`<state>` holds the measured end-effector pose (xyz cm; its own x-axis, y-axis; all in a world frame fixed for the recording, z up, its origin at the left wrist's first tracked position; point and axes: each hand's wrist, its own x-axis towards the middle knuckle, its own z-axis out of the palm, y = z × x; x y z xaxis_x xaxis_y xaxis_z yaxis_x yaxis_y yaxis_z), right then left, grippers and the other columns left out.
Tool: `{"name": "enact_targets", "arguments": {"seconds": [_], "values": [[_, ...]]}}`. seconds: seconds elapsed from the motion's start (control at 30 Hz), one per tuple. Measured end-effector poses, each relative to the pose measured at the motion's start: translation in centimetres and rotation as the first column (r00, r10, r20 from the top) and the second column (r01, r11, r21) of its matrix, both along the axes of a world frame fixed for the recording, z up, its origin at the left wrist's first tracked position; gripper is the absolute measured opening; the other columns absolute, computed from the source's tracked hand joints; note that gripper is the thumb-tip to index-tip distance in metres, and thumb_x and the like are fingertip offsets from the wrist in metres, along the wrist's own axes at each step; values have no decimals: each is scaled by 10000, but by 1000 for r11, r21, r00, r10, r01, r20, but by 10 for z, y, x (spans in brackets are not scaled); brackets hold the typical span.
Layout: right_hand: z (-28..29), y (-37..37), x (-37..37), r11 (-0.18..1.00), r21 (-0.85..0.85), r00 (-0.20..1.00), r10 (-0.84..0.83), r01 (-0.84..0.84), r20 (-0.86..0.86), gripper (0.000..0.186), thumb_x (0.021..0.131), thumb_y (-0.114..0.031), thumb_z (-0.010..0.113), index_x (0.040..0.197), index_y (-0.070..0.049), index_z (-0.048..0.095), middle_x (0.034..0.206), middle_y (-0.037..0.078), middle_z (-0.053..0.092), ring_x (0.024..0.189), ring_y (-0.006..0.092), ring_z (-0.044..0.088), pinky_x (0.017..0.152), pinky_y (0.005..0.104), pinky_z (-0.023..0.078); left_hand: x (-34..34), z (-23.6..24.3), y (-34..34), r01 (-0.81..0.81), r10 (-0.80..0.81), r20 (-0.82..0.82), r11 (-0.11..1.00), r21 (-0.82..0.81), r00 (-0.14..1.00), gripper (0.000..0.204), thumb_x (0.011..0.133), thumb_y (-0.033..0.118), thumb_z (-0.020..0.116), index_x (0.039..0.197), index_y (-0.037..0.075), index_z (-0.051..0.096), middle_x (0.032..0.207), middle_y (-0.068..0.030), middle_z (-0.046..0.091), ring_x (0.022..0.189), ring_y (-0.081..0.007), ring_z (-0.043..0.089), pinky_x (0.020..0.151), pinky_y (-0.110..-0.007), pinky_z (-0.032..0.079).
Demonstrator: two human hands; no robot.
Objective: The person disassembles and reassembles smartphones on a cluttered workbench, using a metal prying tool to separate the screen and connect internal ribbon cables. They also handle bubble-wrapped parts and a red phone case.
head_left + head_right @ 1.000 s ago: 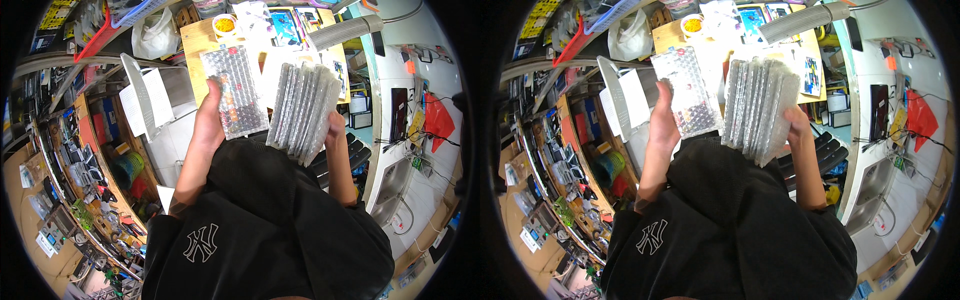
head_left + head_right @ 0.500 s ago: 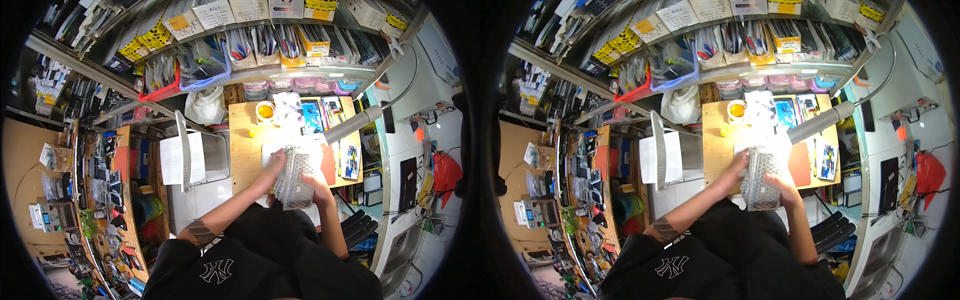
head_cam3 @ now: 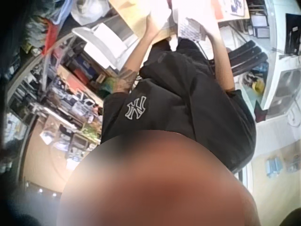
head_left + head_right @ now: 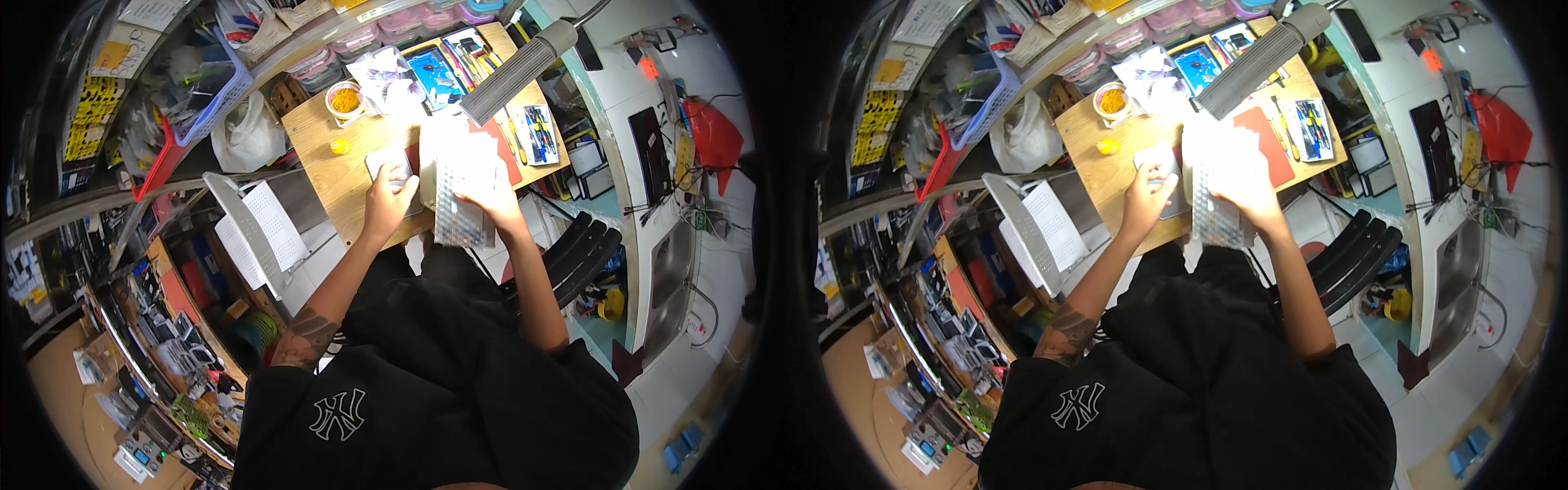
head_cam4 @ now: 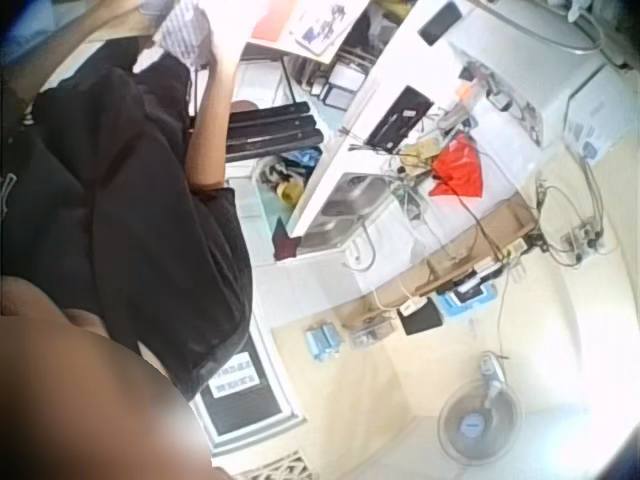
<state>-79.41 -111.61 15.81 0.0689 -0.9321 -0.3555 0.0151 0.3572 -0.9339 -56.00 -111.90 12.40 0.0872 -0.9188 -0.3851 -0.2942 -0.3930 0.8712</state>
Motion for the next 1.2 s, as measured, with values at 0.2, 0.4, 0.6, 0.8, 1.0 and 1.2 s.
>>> {"name": "enact_targets", "arguments": {"seconds": [0.2, 0.4, 0.6, 0.8, 1.0, 1.2], "values": [[-30, -36, 44, 985, -126, 696, -7, -119, -718, 568, 829, -276, 774, 1269, 31, 587, 1116, 206, 628, 1024, 340, 651, 860, 469, 562, -27, -58, -22, 304, -312, 237, 950, 73, 920, 507, 900, 165, 588, 1391, 38, 560, 964, -286, 709, 943, -411, 732, 815, -493, 570], [-46, -28, 89, 980, -138, 269, -96, -142, -959, 796, 779, -352, 712, 1419, 49, 460, 1294, 253, 490, 1182, 436, 468, 982, 590, 403, -27, -72, -4, 373, -395, 69, 903, 213, 916, 535, 970, 161, 554, 1490, 58, 484, 1156, -293, 699, 1086, -434, 696, 929, -478, 559], [-51, -28, 101, 997, -74, 354, -60, -27, -934, 1019, 758, -411, 834, 1537, 28, 345, 1537, 358, 339, 1417, 534, 346, 1142, 626, 320, -26, -96, -14, 438, -441, 24, 896, 77, 897, 508, 943, 227, 559, 1414, 38, 549, 1273, -316, 646, 1186, -442, 645, 1033, -489, 504], [27, 35, 75, 982, -35, 383, 40, -188, -923, 1089, 642, -451, 944, 1531, -115, 413, 1590, 359, 264, 1427, 534, 376, 1109, 572, 418, 2, -54, -32, 333, -254, -296, 906, 260, 921, 236, 903, 93, 579, 1048, -60, 685, 1007, -245, 742, 885, -317, 764, 681, -407, 641], [98, 58, 124, 916, -241, 488, -59, -320, -871, 951, 706, -84, 885, 1529, -248, 440, 1393, 188, 495, 1059, 399, 675, 844, 455, 595, 96, 86, -23, 433, -428, -118, 901, 22, 896, 230, 893, 97, 624, 1039, -70, 687, 749, -191, 698, 673, -219, 726, 607, -360, 564], [177, -12, 114, 638, -660, 538, -421, -397, -730, 676, 794, -44, 759, 1437, -200, 619, 1312, 175, 676, 952, 297, 738, 731, 370, 605, 112, 243, -60, 407, -339, 271, 876, -258, 901, 330, 918, 240, 641, 979, -85, 643, 688, -227, 663, 672, -391, 709, 643, -453, 539]]}}
